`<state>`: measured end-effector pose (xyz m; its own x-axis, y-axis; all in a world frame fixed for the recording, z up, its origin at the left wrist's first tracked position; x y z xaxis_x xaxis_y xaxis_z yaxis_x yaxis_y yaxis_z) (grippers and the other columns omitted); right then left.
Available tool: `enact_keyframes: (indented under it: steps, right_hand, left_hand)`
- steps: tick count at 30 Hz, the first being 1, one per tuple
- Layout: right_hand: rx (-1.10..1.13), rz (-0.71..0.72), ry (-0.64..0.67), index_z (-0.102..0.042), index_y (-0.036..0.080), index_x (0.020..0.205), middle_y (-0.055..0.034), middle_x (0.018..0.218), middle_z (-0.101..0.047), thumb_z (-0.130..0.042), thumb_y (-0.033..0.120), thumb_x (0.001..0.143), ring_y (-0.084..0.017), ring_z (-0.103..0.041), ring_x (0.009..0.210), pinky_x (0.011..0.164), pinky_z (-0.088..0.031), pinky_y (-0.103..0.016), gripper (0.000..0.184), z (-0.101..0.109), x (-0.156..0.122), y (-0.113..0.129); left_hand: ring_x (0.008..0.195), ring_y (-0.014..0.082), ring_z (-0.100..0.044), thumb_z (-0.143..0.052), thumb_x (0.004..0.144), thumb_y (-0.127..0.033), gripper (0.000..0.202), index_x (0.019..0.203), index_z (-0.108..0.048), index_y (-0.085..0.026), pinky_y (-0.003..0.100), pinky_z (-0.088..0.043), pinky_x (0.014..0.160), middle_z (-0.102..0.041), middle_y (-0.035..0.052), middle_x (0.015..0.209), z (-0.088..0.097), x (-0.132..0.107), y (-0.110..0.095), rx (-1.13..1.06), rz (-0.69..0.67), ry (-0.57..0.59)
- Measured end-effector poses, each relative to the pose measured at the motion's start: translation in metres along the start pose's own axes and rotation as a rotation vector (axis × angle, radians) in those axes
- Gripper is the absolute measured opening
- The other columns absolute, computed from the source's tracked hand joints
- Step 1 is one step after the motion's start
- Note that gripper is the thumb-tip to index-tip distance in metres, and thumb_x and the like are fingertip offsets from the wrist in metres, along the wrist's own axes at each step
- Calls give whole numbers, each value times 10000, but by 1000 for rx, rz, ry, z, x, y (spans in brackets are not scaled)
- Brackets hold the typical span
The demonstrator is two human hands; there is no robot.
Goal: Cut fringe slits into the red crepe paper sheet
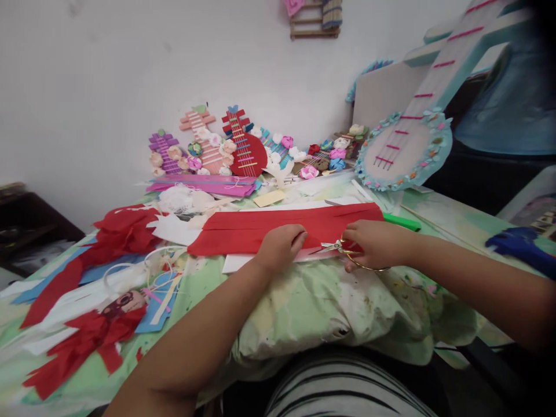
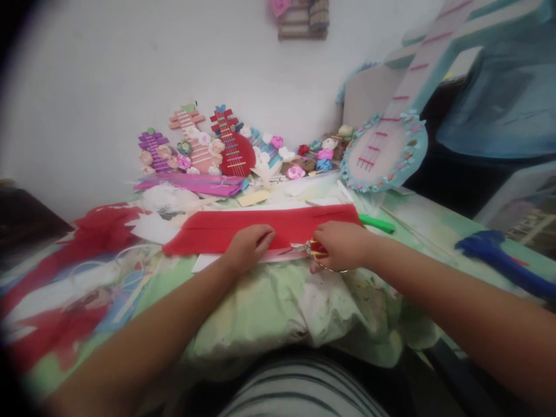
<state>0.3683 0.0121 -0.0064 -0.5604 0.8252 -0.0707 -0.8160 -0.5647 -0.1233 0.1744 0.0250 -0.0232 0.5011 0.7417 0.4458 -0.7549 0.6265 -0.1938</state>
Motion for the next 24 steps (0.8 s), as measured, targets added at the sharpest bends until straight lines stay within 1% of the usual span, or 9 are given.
enact_keyframes:
  steps: [6,11,13,16,19,24]
  right_hand:
    - [-23,-1,42,-599,155,847,-107,873,-592,-492,622,645,-234,-556,784,594,-347,-280,520,-3,4,5]
    - [-60,-6,70,-590,139,841,-123,861,-595,-456,617,679,-228,-559,773,587,-347,-278,522,-7,1,9]
    - [-80,-5,71,-586,139,830,-123,849,-598,-451,618,680,-231,-565,764,583,-350,-281,520,-8,0,11]
    - [-109,-22,77,-588,141,812,-120,823,-607,-454,622,675,-243,-575,748,569,-354,-284,517,-8,-1,14]
    - [-121,-53,101,-596,147,799,-122,798,-619,-457,623,672,-248,-583,726,552,-355,-283,512,-9,-1,16]
    - [-157,-56,124,-605,136,806,-131,759,-625,-455,561,712,-260,-590,700,527,-346,-279,460,-11,0,18]
  left_hand:
    - [779,166,-557,-363,879,-261,235,847,-579,-173,255,-408,691,-620,43,833,-6,3,3,42,22,74]
    - [755,174,-548,-372,872,-262,240,803,-583,-171,270,-409,685,-607,50,796,-16,5,6,91,28,141]
    - [780,180,-542,-388,864,-265,232,791,-587,-170,281,-409,714,-599,56,800,-20,6,8,114,24,167]
    - [871,199,-521,-410,856,-282,216,819,-591,-171,315,-398,784,-584,70,874,-24,7,11,150,35,188]
    - [928,208,-501,-414,854,-297,209,877,-583,-177,338,-389,824,-563,74,948,-27,7,13,172,64,202]
    - [1001,210,-482,-399,855,-310,238,988,-551,-186,351,-376,870,-541,74,1047,-30,8,14,173,122,235]
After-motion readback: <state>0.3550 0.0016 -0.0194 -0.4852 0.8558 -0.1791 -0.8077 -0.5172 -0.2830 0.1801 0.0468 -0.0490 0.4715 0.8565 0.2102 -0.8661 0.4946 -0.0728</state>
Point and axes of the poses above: each hand's wrist, its own x-axis towards the middle knuckle, its own z-axis out of the back of the hand, y = z × x, the point moved 3 cm from there along x, towards the middle knuckle
